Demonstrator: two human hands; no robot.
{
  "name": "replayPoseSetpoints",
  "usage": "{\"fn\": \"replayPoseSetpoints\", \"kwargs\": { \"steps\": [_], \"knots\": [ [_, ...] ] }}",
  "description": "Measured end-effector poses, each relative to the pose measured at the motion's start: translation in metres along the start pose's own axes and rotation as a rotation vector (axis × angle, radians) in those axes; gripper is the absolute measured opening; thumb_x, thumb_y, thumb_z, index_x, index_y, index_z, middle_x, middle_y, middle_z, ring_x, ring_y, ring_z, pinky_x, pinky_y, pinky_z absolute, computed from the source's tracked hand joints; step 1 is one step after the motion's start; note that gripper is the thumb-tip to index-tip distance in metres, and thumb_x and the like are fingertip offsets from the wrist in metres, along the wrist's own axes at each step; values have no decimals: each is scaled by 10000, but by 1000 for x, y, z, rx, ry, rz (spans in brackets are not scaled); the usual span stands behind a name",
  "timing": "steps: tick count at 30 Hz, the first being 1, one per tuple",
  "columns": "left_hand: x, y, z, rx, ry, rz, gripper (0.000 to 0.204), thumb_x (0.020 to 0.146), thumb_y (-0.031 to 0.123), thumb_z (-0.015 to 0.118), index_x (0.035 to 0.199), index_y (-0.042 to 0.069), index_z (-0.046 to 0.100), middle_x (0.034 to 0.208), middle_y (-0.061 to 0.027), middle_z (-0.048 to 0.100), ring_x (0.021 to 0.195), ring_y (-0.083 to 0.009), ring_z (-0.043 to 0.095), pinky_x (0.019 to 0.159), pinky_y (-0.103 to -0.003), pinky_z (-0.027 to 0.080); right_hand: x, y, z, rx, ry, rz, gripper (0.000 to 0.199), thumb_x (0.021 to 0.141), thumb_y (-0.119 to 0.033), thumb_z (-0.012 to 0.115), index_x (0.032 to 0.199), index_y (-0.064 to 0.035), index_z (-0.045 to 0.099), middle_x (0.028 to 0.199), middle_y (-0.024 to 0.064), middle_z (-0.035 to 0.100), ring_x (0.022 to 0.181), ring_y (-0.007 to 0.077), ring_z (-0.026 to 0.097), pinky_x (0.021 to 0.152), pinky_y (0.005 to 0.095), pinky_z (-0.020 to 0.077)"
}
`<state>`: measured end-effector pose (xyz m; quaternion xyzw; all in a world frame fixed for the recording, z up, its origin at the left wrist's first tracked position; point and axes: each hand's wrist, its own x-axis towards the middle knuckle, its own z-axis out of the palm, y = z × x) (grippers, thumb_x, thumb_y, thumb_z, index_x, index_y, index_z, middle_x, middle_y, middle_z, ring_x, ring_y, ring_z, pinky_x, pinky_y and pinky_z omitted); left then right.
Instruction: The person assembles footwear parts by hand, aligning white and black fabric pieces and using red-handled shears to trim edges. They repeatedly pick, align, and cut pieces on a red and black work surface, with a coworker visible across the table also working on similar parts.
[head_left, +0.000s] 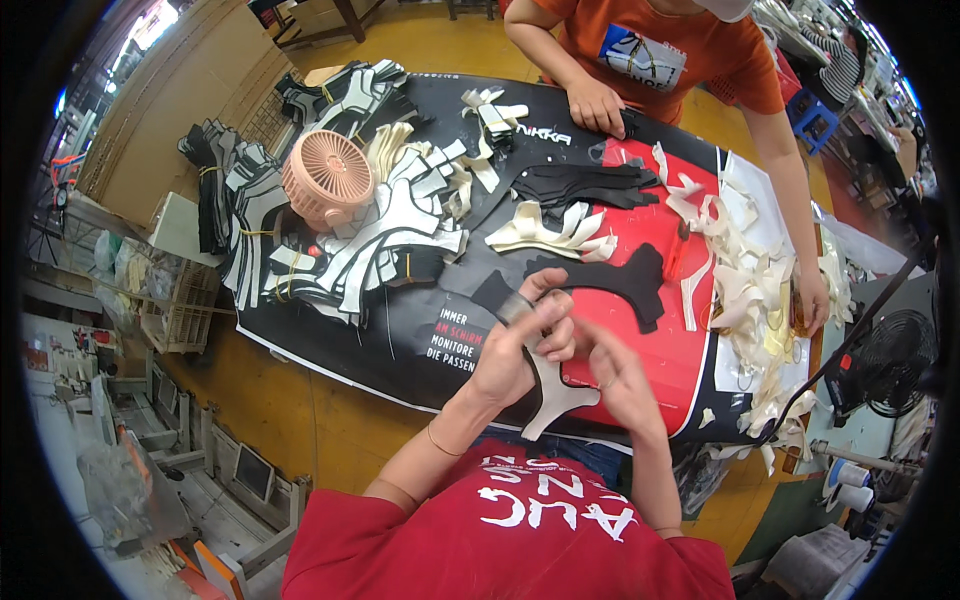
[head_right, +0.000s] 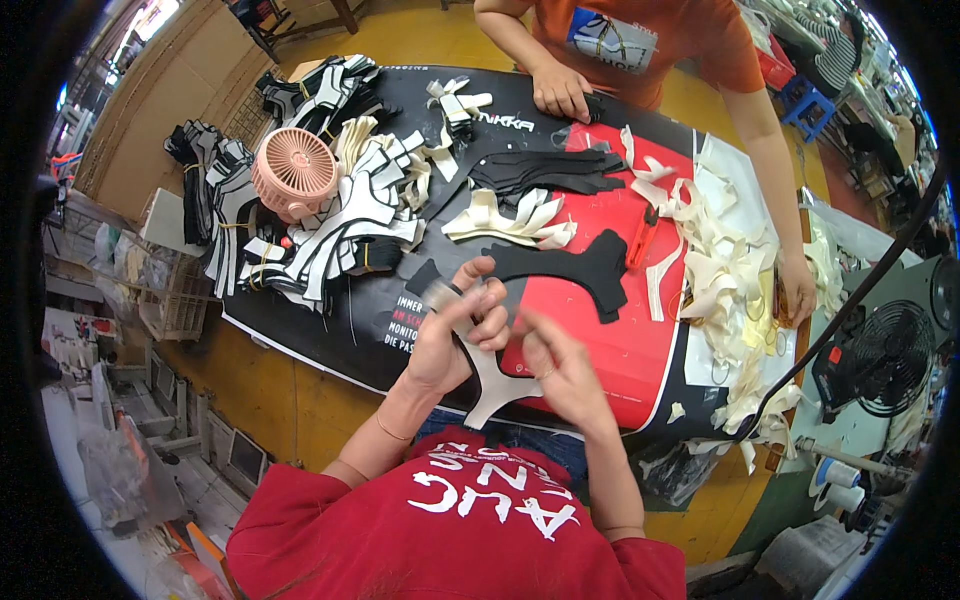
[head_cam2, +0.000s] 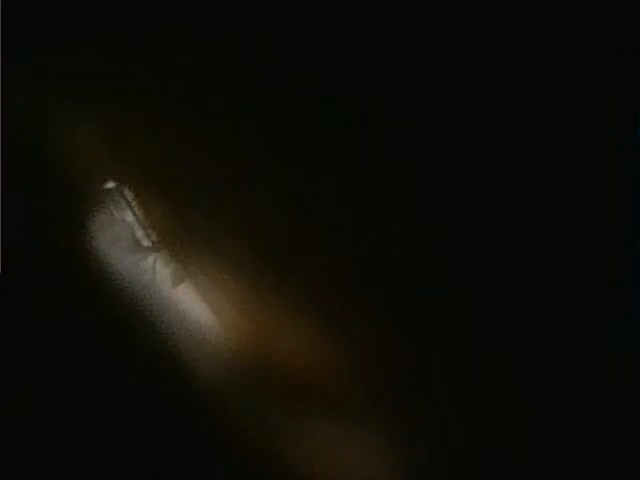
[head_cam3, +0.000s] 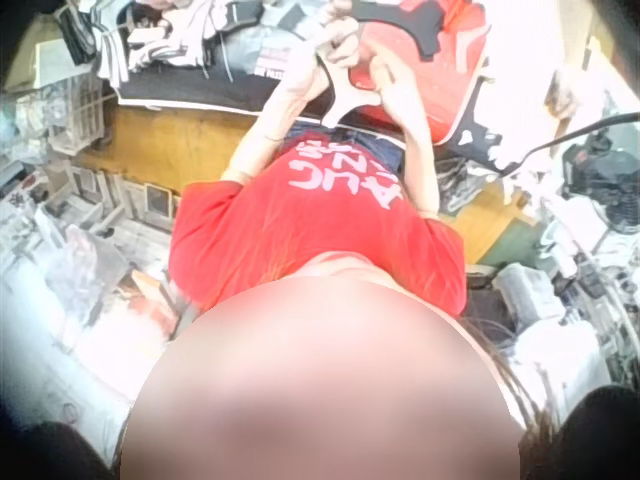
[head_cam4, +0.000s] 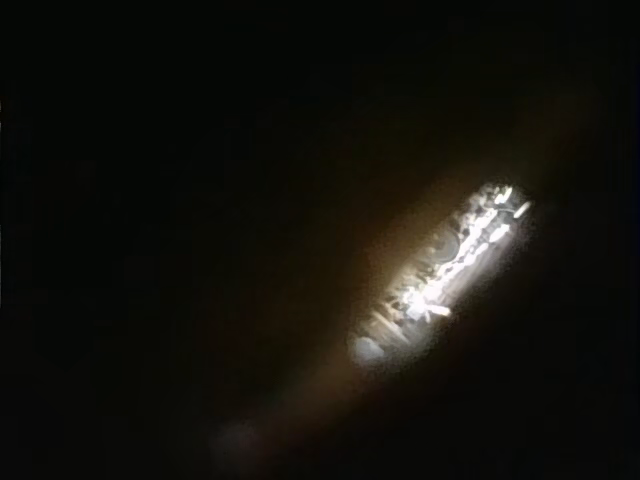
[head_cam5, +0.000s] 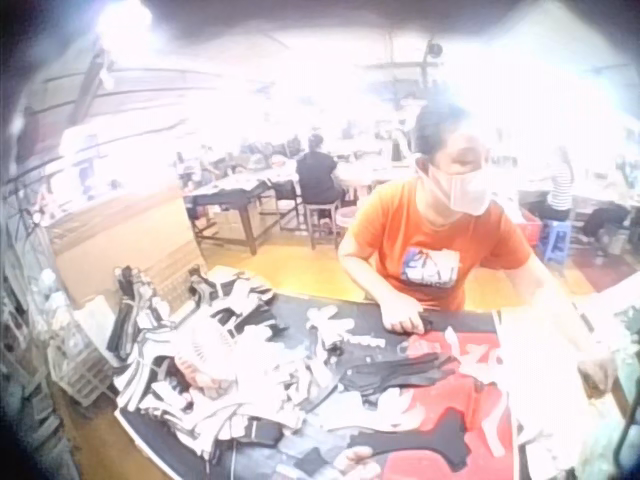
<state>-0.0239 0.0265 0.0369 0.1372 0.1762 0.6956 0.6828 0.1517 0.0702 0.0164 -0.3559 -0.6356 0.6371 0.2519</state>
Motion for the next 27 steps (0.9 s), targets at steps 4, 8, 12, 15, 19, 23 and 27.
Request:
{"fn": "replayPoseSetpoints", "kwargs": {
  "steps": [4,8,12,15,19,23,27],
  "knots": [
    [-6,-19,-15,50,-23,83,372,1029,269,426,1345,75,460,918,-38,455,680,-113,401,649,-270,370,-34,11,19,153,-72,198,255,961,-160,658,1129,31,657,908,20,656,847,68,572,776,249,473],
    [-22,-28,-36,293,29,64,527,1060,367,346,1406,-23,423,1069,-104,541,951,-185,540,891,-349,463,-48,16,-7,28,17,213,178,902,-127,727,969,35,695,858,24,692,796,64,606,725,235,491],
    [-37,-23,-49,646,81,-32,521,1077,316,391,1454,-43,398,1219,-154,617,1057,-174,598,943,-346,484,-46,12,-32,-245,-25,205,182,836,-126,780,898,30,709,767,57,681,725,103,614,675,269,479],
    [-40,-21,-55,1060,158,10,427,1019,210,565,1381,-13,527,1090,-115,712,928,-134,656,858,-288,517,-33,4,-42,-523,-98,161,268,833,-272,775,879,-15,714,705,107,673,663,225,660,652,340,492],
    [-44,-25,-60,1484,386,277,383,910,42,689,1286,6,623,965,-104,739,753,-107,645,637,-233,523,-10,-2,-48,-906,-90,85,332,798,-349,787,902,-50,686,738,90,680,668,287,649,648,387,481],
    [-48,-26,-62,1960,413,502,418,879,89,708,1280,23,609,1261,-218,613,1012,-352,628,846,-401,486,-6,0,-40,-1080,28,107,479,787,-440,765,1101,-99,646,1018,94,689,958,289,645,856,419,448],
    [-60,-31,-55,2158,271,571,595,843,196,734,1371,14,531,1465,-243,445,1307,-401,465,1057,-485,334,-20,8,-14,-1228,371,-77,543,853,-464,685,1273,-131,604,1450,132,464,1307,322,448,1021,492,351]
  ]
}}
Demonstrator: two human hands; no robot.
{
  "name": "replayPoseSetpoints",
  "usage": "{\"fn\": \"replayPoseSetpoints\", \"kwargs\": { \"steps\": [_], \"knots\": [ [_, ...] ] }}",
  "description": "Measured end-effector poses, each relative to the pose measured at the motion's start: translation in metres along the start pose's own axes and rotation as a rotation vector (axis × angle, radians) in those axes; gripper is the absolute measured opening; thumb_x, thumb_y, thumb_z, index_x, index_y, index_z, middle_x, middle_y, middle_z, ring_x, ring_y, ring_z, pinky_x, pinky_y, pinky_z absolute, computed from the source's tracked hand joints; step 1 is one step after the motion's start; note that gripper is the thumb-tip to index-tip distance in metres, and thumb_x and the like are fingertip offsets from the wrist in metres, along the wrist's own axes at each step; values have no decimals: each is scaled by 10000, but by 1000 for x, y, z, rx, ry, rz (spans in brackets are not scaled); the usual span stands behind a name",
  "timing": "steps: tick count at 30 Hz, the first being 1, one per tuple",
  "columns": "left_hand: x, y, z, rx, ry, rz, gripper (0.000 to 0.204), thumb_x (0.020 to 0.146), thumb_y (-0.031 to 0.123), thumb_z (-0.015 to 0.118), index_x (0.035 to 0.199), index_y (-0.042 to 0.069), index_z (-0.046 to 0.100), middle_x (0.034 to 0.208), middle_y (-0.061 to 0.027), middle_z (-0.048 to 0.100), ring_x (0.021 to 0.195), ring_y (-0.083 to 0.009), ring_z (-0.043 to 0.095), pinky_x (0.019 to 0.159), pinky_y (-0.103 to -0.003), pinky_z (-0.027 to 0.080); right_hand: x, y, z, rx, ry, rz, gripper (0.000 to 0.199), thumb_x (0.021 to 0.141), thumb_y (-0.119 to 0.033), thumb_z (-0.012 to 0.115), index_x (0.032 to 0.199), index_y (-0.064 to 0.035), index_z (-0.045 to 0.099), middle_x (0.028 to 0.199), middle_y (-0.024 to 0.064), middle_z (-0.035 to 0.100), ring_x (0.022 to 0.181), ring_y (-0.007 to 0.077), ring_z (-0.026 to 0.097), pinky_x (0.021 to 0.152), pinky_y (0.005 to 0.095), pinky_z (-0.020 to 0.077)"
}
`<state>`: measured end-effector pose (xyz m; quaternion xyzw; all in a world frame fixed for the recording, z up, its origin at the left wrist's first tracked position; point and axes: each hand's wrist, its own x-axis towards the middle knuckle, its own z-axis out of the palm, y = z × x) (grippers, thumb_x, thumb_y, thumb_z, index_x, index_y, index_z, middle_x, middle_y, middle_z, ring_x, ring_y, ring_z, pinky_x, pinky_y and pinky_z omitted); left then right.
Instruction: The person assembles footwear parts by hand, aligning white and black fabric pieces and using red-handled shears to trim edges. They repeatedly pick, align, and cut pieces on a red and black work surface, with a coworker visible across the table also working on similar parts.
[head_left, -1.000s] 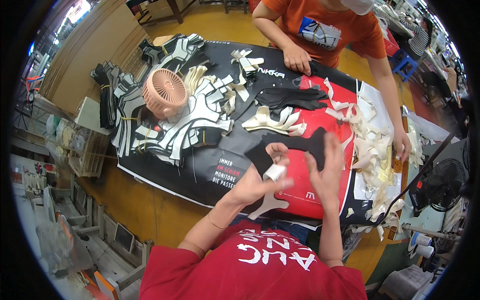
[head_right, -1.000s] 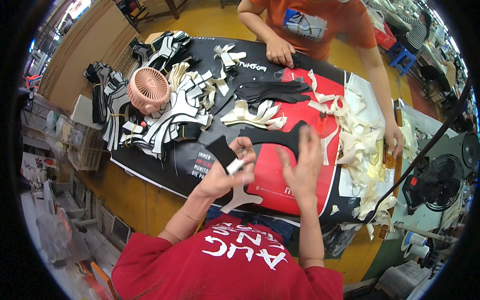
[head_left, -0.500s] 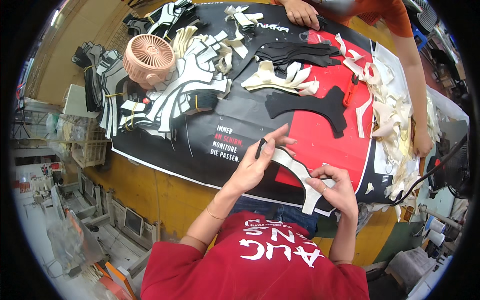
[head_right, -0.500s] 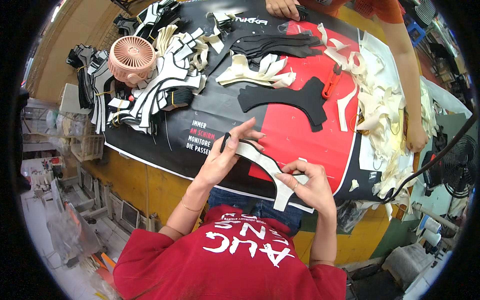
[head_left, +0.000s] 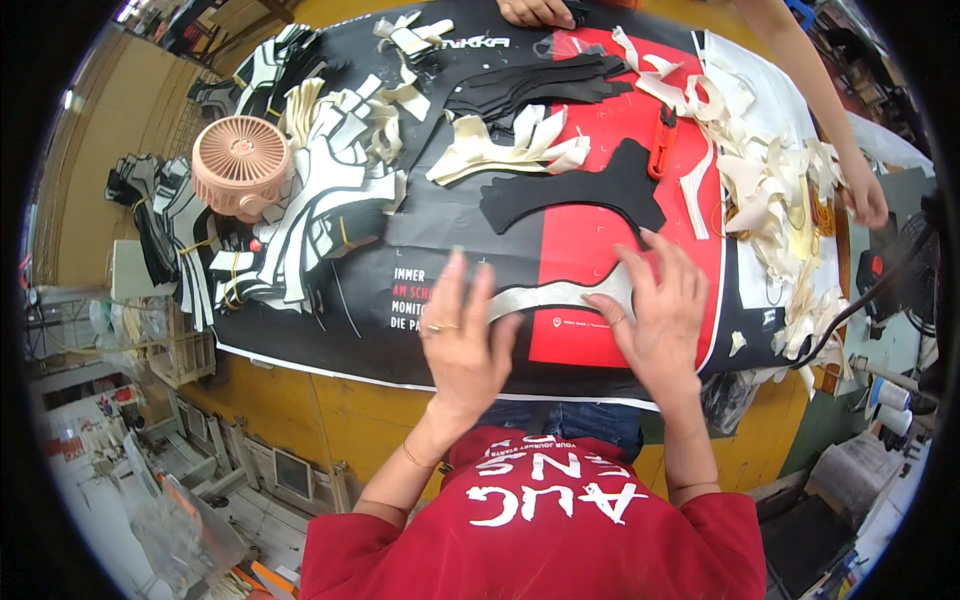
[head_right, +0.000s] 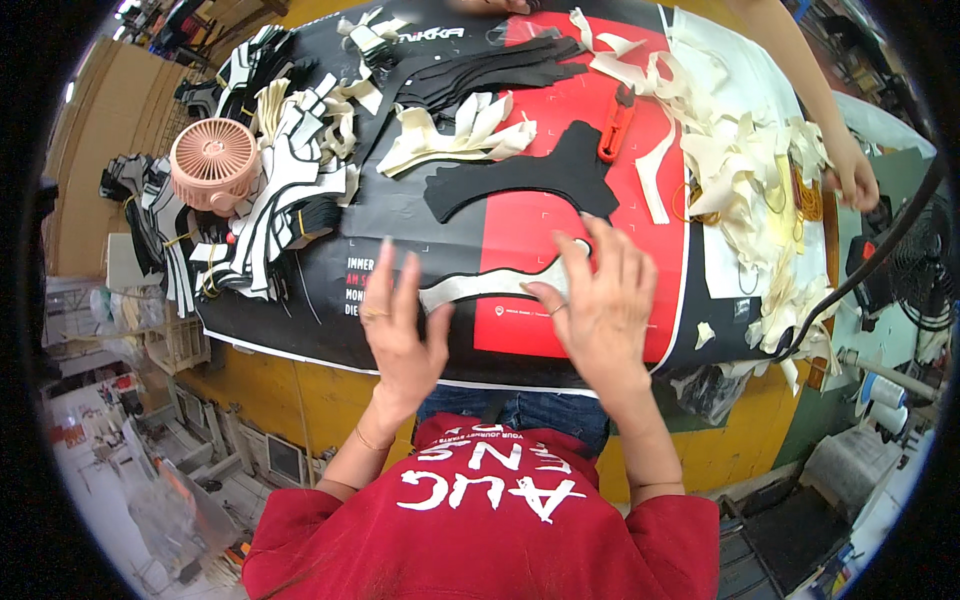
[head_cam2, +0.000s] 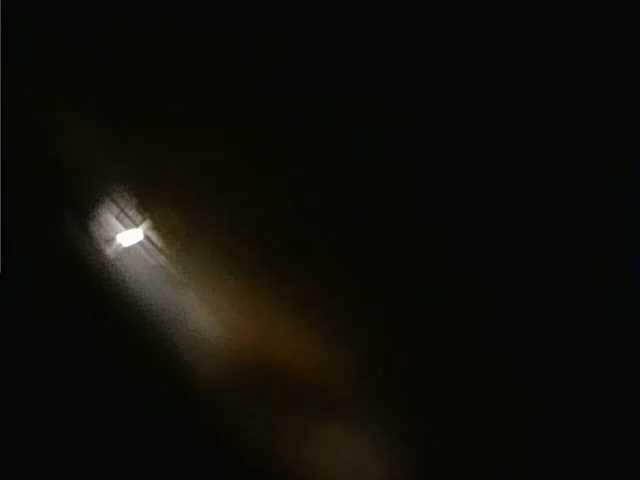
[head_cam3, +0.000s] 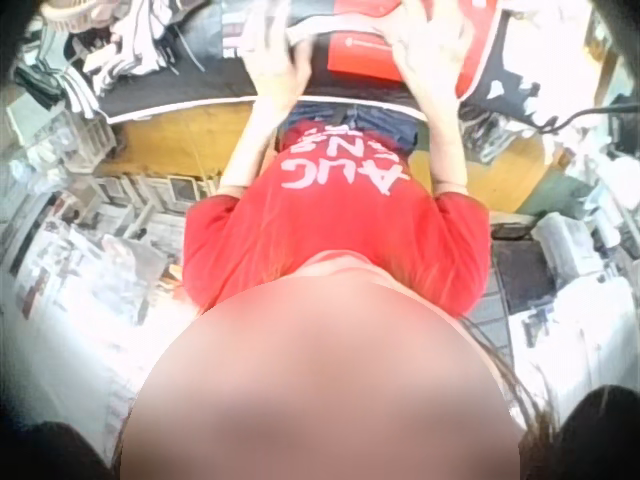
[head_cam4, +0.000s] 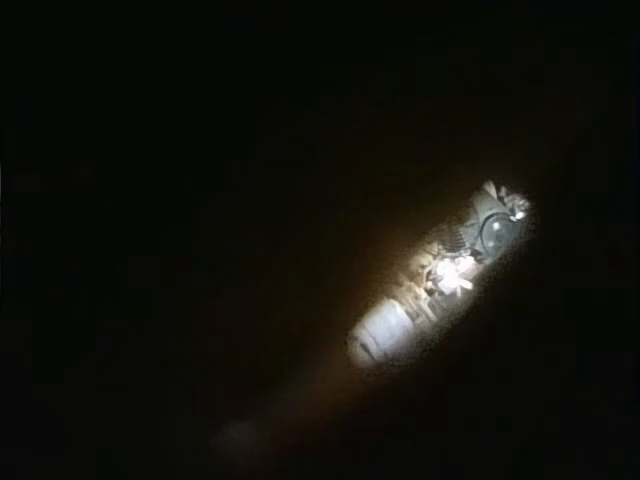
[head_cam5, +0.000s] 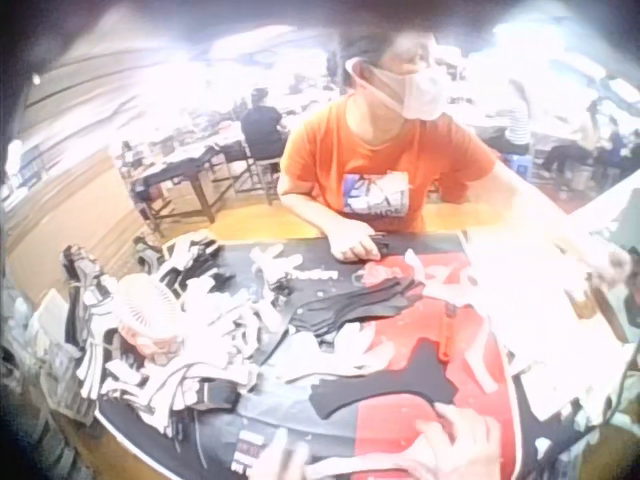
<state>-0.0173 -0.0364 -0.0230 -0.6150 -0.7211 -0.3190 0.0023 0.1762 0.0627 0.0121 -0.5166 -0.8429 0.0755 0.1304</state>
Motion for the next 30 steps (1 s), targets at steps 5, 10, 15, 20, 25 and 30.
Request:
{"fn": "replayPoseSetpoints", "kwargs": {
  "steps": [5,10,15,20,25,30],
  "knots": [
    [-11,11,10,115,-491,152,773,922,493,569,1527,71,337,1609,-167,250,1481,-353,243,1190,-508,151,-26,-17,27,117,-122,-164,602,929,-530,536,1415,-175,527,1556,146,356,1431,316,343,1130,527,261],
    [-13,-1,10,102,-582,131,751,920,563,547,1522,146,381,1600,-191,251,1465,-449,212,1165,-552,199,-35,-10,35,68,-177,-143,613,947,-567,480,1470,-247,470,1595,142,285,1470,320,278,1142,578,230],
    [-13,0,9,129,-529,142,763,882,604,580,1512,210,410,1604,-218,215,1446,-523,183,1145,-601,207,-32,-6,35,57,-140,19,693,931,-555,525,1505,-187,406,1605,152,260,1487,357,215,1177,545,167],
    [-12,-1,8,87,-513,141,761,886,587,587,1514,202,395,1606,-218,205,1453,-508,177,1164,-581,193,-32,-9,35,66,-149,38,759,937,-502,537,1524,-70,328,1610,160,246,1497,349,189,1203,530,100],
    [-18,0,7,10,-485,105,755,911,557,572,1532,188,354,1615,-209,185,1480,-462,144,1193,-534,120,-31,-8,39,-25,-112,64,682,986,-450,481,1532,-77,314,1619,162,216,1507,337,167,1196,573,56],
    [-6,20,20,75,-317,154,812,910,542,583,1523,72,336,1604,-221,213,1491,-401,179,1192,-535,123,-32,2,34,-81,-123,-32,612,991,-382,494,1512,-84,369,1620,165,217,1508,339,169,1195,572,65]
  ]
}}
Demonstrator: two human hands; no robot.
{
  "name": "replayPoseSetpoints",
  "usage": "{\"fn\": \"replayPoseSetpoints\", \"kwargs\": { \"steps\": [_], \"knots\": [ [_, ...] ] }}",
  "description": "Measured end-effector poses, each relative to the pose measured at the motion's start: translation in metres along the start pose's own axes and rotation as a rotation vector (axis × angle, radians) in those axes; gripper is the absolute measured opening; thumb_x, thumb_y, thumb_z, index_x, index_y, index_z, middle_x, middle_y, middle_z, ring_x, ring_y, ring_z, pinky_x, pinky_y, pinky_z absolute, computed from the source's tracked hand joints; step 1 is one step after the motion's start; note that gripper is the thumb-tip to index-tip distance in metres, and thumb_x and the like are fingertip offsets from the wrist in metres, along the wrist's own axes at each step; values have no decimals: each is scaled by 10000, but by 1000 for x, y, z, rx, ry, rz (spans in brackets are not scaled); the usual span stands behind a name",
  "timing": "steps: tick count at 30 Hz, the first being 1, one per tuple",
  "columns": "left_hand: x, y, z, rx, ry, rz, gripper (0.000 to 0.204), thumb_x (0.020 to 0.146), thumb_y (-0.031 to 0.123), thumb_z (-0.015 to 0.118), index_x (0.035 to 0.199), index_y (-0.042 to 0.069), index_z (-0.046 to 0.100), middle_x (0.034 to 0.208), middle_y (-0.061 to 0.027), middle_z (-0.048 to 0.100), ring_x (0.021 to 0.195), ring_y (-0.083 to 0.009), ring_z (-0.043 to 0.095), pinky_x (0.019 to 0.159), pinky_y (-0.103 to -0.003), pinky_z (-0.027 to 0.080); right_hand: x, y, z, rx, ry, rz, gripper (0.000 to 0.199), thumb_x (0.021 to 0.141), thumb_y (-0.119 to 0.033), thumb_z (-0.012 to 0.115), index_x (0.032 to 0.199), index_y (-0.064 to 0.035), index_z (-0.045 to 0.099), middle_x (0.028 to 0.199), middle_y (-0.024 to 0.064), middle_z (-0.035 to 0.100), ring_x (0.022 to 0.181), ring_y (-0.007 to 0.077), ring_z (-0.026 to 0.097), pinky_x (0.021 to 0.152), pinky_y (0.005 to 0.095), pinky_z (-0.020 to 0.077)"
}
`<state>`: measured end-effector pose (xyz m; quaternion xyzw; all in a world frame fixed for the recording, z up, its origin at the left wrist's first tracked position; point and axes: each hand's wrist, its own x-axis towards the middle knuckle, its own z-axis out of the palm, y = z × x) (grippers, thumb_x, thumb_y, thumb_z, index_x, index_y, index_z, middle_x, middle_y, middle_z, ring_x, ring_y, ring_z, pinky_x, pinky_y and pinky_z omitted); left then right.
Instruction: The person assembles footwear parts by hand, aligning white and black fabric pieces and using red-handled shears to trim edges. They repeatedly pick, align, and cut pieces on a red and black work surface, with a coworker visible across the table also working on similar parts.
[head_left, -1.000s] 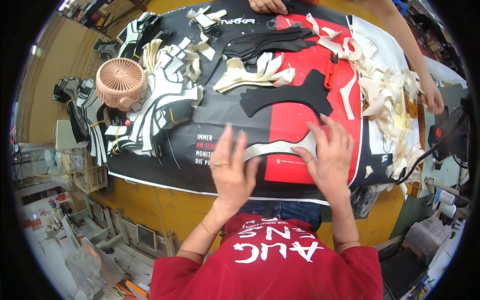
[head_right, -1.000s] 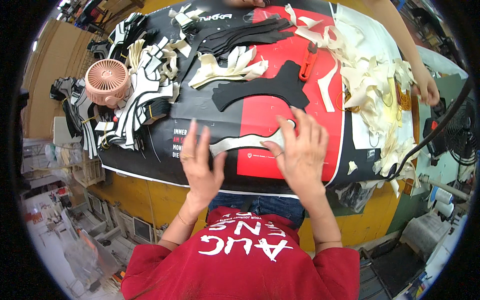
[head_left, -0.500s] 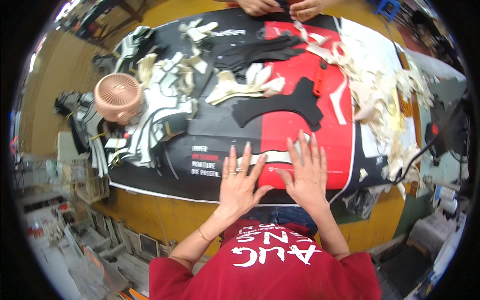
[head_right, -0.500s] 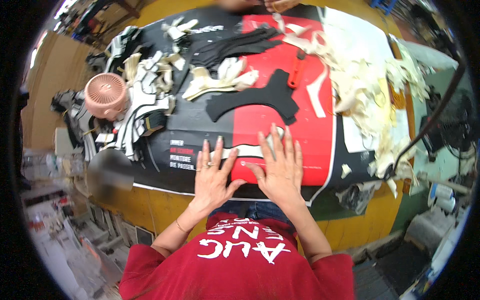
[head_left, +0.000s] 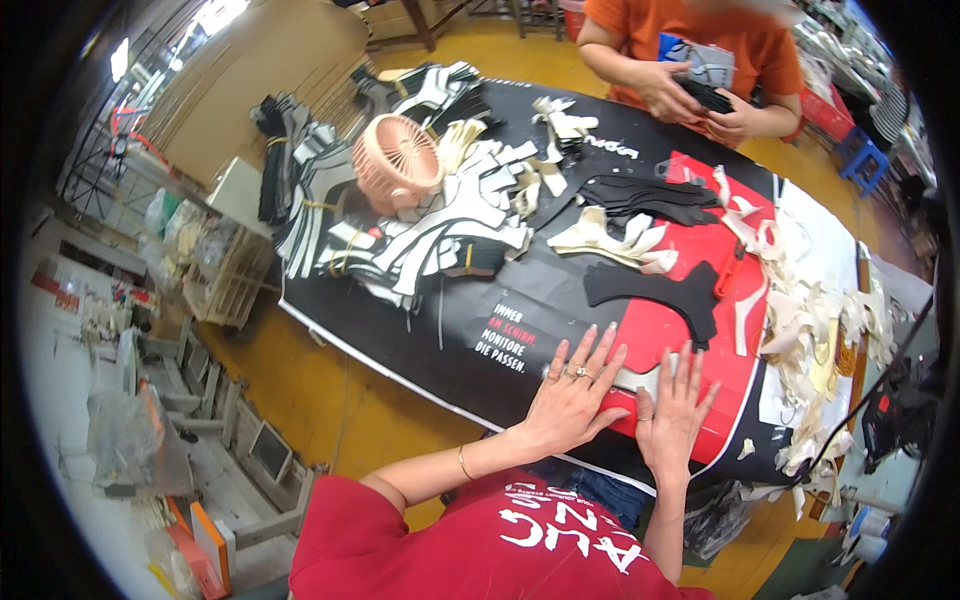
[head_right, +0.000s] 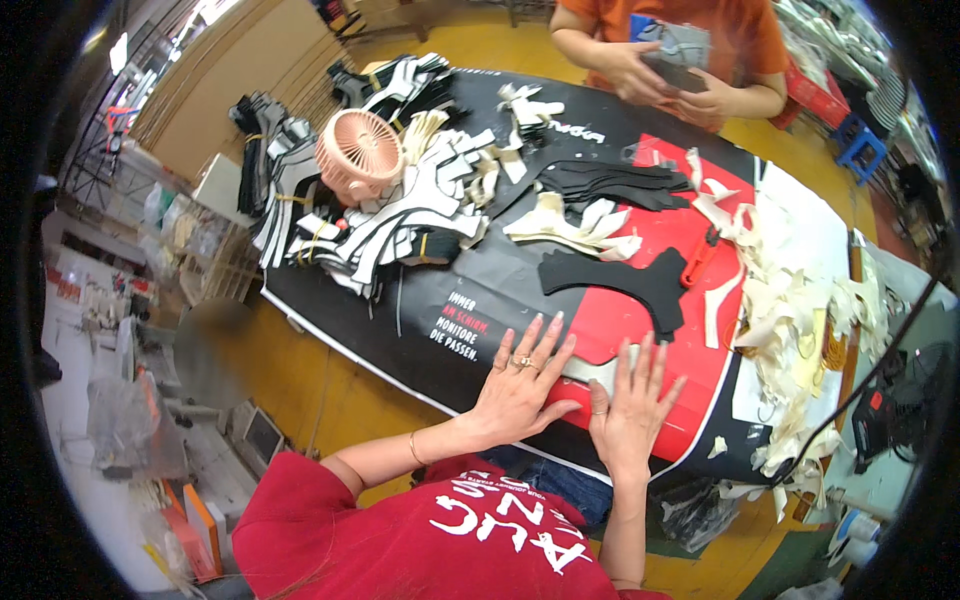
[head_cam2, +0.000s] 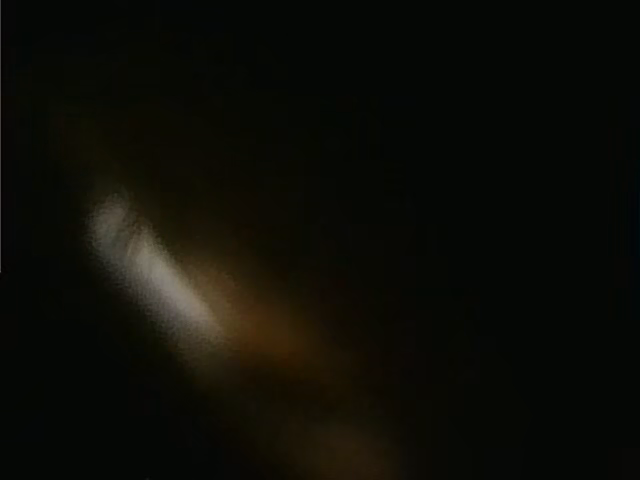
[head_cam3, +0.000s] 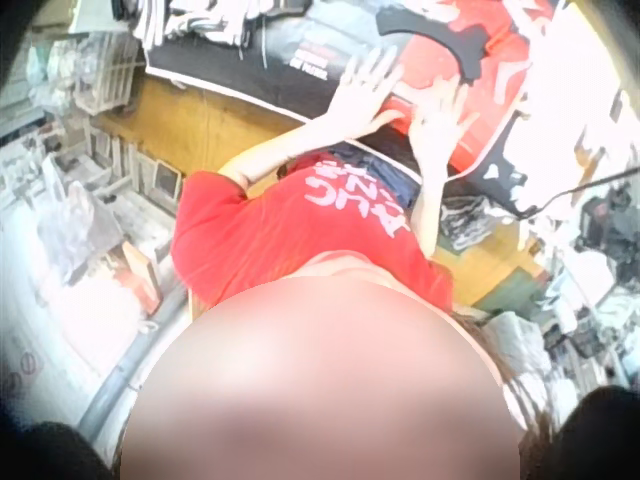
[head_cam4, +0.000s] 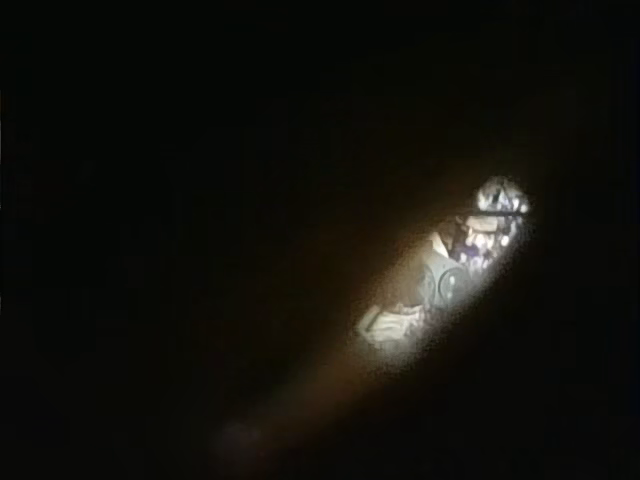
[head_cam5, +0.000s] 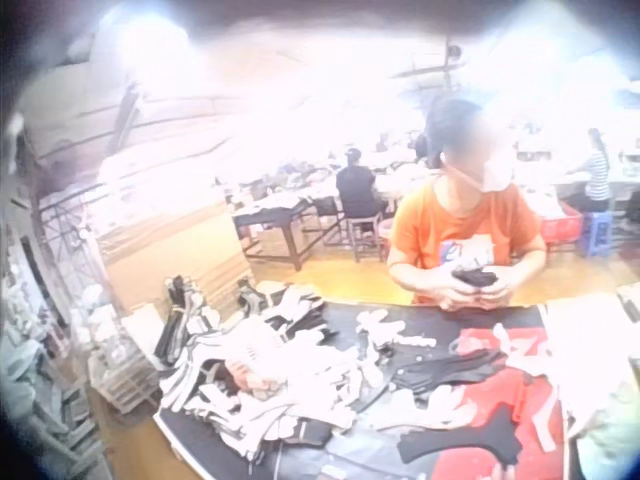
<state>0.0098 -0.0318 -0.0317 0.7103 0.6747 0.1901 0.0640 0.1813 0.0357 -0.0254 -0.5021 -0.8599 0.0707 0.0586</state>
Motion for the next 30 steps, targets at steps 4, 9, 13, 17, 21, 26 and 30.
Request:
{"fn": "replayPoseSetpoints", "kwargs": {
  "steps": [4,9,13,17,21,26,30],
  "knots": [
    [9,3,8,-65,-36,46,834,884,554,610,1496,39,376,1579,-212,288,1463,-370,282,1169,-535,202,-4,13,-6,493,55,-35,511,988,-240,495,1470,-75,448,1600,190,266,1501,353,197,1202,518,97],
    [-22,-18,7,54,-26,236,662,864,433,693,1402,82,535,1491,-167,458,1374,-338,437,1138,-496,281,-8,35,-15,925,425,185,276,967,-143,571,1175,11,670,1356,224,571,1266,367,545,1060,409,414],
    [-27,-55,6,14,199,383,335,892,264,691,1170,79,674,1271,-87,660,1209,-297,597,1048,-427,378,-7,55,-24,877,500,271,185,941,-110,615,1025,35,695,1046,194,699,976,329,684,855,372,526],
    [-20,-82,-4,-3,316,323,176,961,239,616,1010,89,695,1014,-75,718,921,-276,664,824,-407,474,0,66,-28,763,556,216,183,931,-148,641,987,17,696,959,151,702,894,317,679,807,378,521],
    [-4,-118,-45,198,642,291,287,1031,275,518,1024,60,709,995,-115,733,866,-279,684,821,-390,487,8,68,-28,656,527,162,158,917,-158,648,983,-22,693,967,110,697,906,300,664,821,383,502],
    [27,-187,-111,527,755,68,257,1011,222,556,1125,33,688,1156,-84,701,1067,-296,621,945,-422,419,22,78,-35,495,549,74,123,902,-167,660,959,-61,683,922,85,676,887,284,646,795,395,489],
    [41,-194,-103,644,354,-214,337,990,293,561,1201,56,672,1474,-81,496,1362,-298,422,1140,-487,211,33,96,-48,452,610,67,122,897,-184,671,943,-72,685,862,90,652,850,294,638,768,411,494]
  ]
}}
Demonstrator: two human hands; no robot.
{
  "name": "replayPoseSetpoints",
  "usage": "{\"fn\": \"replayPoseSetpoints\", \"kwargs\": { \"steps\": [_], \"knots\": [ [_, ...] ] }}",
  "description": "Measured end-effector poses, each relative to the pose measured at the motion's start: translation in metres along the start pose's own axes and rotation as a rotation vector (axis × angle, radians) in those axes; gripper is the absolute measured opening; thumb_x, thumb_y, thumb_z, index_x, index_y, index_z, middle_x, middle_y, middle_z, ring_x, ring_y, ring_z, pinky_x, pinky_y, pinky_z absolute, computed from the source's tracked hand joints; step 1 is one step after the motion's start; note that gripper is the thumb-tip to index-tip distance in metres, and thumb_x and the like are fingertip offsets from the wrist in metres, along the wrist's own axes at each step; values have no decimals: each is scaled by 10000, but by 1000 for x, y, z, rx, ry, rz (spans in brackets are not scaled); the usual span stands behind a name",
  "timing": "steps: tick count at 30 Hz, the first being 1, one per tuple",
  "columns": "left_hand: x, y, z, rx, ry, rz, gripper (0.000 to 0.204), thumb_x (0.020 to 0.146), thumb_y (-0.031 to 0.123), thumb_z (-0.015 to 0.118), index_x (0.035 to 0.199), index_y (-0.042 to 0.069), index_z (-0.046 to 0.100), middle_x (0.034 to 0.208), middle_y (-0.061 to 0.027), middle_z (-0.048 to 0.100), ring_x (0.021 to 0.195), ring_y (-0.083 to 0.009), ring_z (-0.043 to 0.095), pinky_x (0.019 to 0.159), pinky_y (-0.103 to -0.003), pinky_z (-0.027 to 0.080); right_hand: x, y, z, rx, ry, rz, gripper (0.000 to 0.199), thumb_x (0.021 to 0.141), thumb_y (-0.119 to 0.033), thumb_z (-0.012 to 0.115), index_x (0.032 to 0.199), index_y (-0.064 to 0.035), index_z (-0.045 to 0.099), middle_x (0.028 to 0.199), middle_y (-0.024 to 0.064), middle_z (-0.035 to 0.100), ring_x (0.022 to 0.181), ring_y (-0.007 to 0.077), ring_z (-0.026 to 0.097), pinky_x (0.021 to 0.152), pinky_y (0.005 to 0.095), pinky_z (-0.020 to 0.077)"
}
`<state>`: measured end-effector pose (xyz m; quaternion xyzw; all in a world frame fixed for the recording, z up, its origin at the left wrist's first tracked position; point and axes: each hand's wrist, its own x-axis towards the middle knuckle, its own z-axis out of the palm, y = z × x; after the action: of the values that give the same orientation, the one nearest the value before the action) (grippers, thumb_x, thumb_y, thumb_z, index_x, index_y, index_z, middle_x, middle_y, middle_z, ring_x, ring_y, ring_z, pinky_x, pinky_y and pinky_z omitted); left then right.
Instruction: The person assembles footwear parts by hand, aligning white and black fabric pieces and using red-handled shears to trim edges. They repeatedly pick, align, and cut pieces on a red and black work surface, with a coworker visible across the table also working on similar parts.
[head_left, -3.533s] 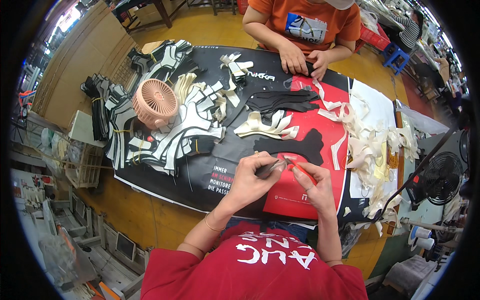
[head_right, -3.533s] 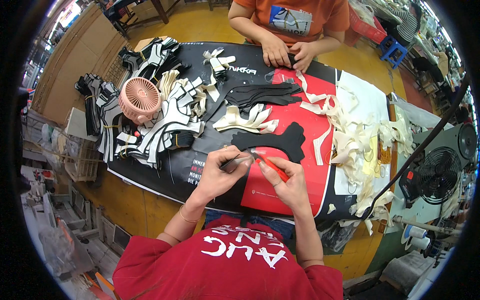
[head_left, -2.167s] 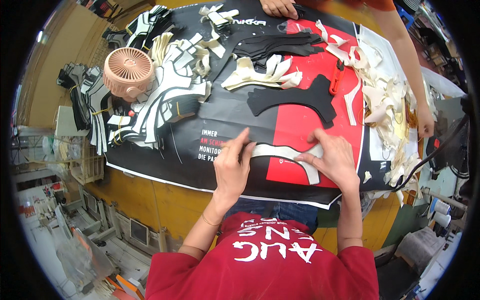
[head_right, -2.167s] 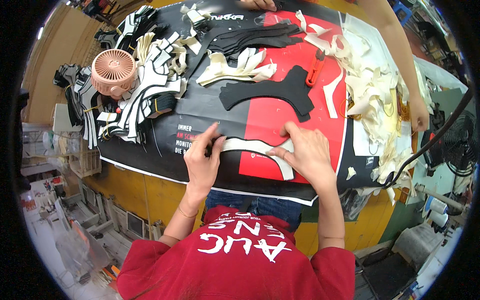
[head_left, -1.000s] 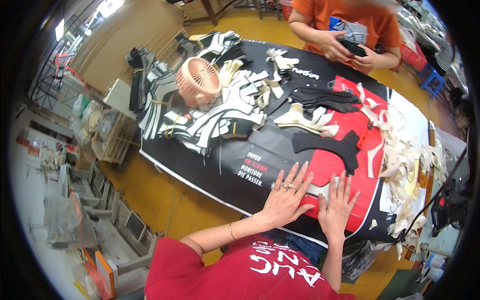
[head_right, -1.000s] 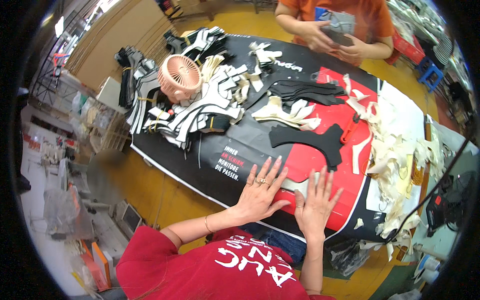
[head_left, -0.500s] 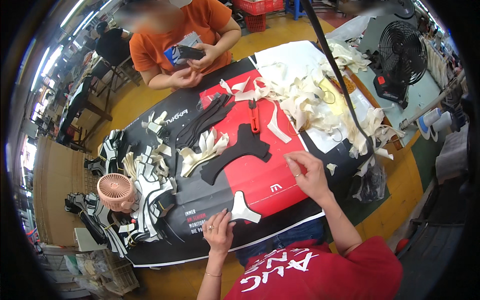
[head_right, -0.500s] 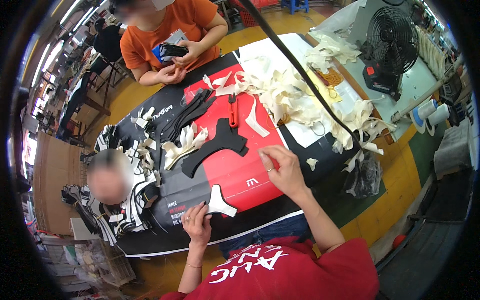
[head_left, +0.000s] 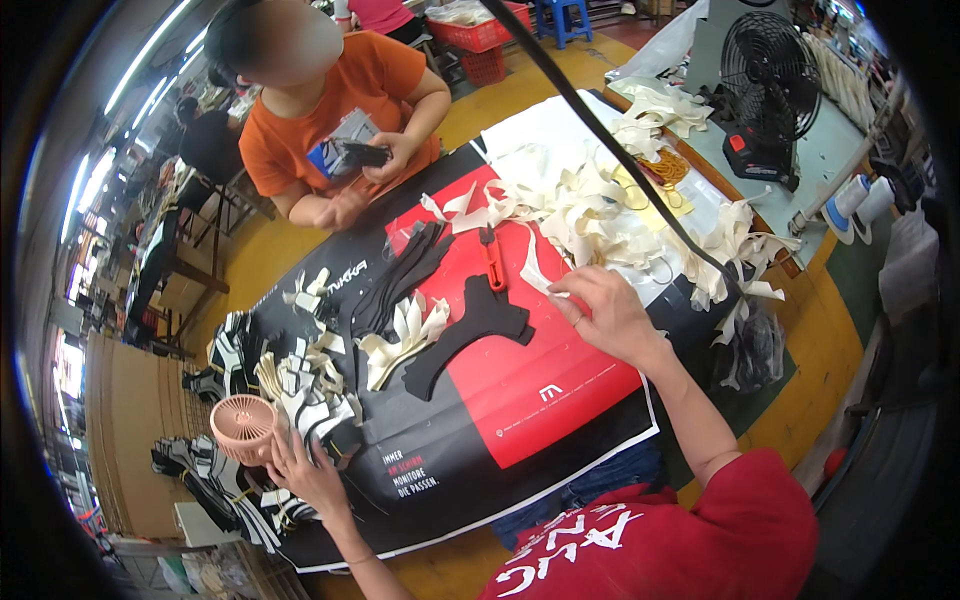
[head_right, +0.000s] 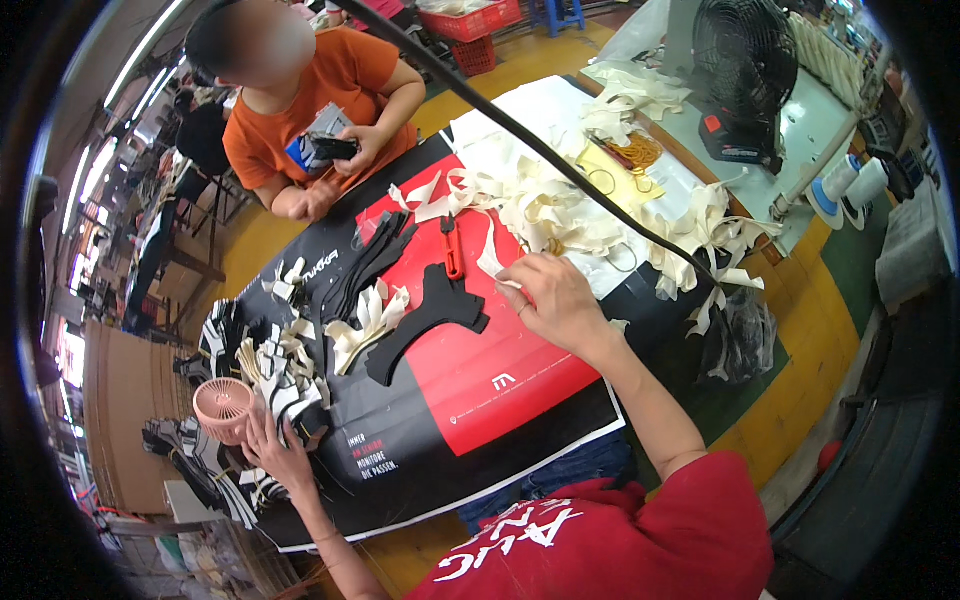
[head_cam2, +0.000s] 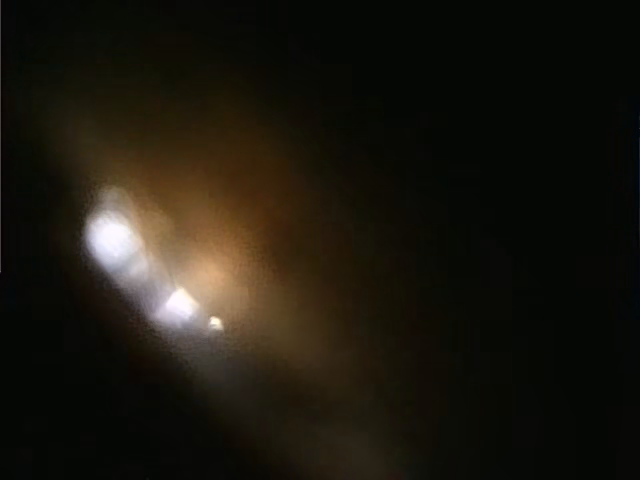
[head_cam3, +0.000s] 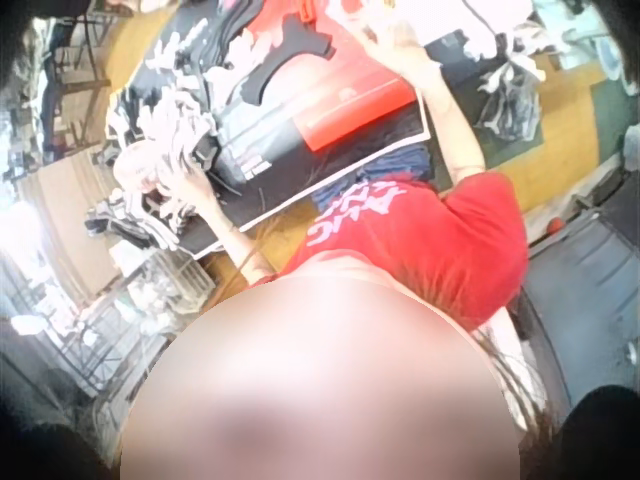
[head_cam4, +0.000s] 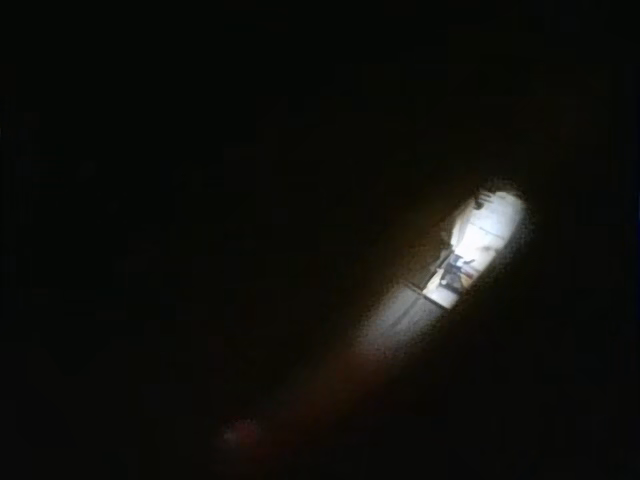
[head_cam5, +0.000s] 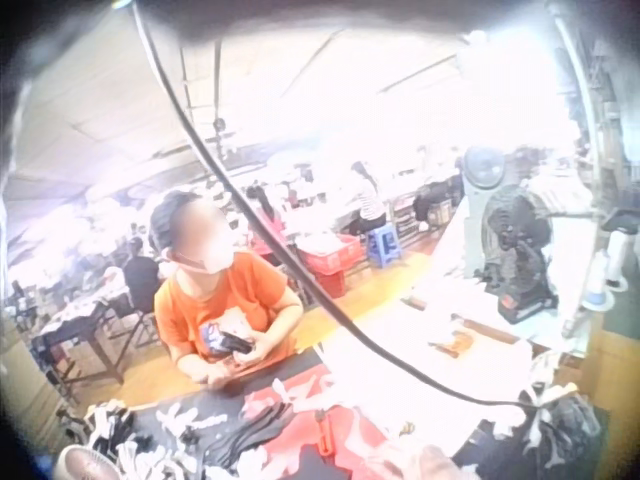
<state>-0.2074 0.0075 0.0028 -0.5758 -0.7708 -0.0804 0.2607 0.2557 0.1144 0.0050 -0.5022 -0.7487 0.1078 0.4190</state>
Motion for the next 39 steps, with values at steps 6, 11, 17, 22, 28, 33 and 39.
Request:
{"fn": "replayPoseSetpoints", "kwargs": {
  "steps": [6,11,17,22,28,33,39],
  "knots": [
    [-21,88,-19,-409,95,101,245,885,141,675,1117,62,686,1364,-153,568,1288,-313,499,1132,-484,246,33,43,-22,-11,137,279,223,890,-256,692,1029,-82,699,881,112,668,855,308,655,778,409,515],
    [-11,170,-50,-744,23,289,301,839,163,725,1127,89,681,1389,-161,550,1288,-320,501,1116,-462,284,90,111,-45,-282,171,403,385,878,-351,696,1060,-11,694,995,175,703,975,336,663,849,419,502],
    [59,275,-63,-1184,-48,628,412,841,221,748,1213,87,632,1416,-186,506,1298,-357,485,1063,-487,362,112,128,-56,-115,-254,407,354,898,-338,697,953,11,673,783,84,673,731,192,641,709,351,510],
    [122,386,-49,-1095,-118,868,481,941,413,595,1263,56,597,1417,-224,497,1343,-379,443,1103,-542,323,117,118,-75,406,-207,293,180,979,-194,630,970,-18,593,843,-22,578,744,73,559,711,234,493],
    [120,417,-22,-831,-331,788,532,960,485,532,1247,42,602,1378,-296,502,1346,-408,431,1136,-588,254,115,133,-111,401,-188,344,134,1000,-127,589,1072,-17,565,910,-20,584,776,74,611,712,221,491],
    [123,405,-19,-937,-343,736,607,950,490,558,1334,22,528,1405,-292,475,1355,-407,421,1158,-568,205,109,142,-136,831,-57,381,232,986,-162,624,1173,-36,571,868,12,632,643,44,507,604,166,423],
    [118,393,-60,-1818,-654,532,705,884,349,736,1432,37,421,1408,-245,474,1291,-283,491,1049,-441,410,98,102,-131,832,-376,445,316,965,-146,646,1244,-14,575,849,-11,626,653,39,515,608,186,435]
  ]
}}
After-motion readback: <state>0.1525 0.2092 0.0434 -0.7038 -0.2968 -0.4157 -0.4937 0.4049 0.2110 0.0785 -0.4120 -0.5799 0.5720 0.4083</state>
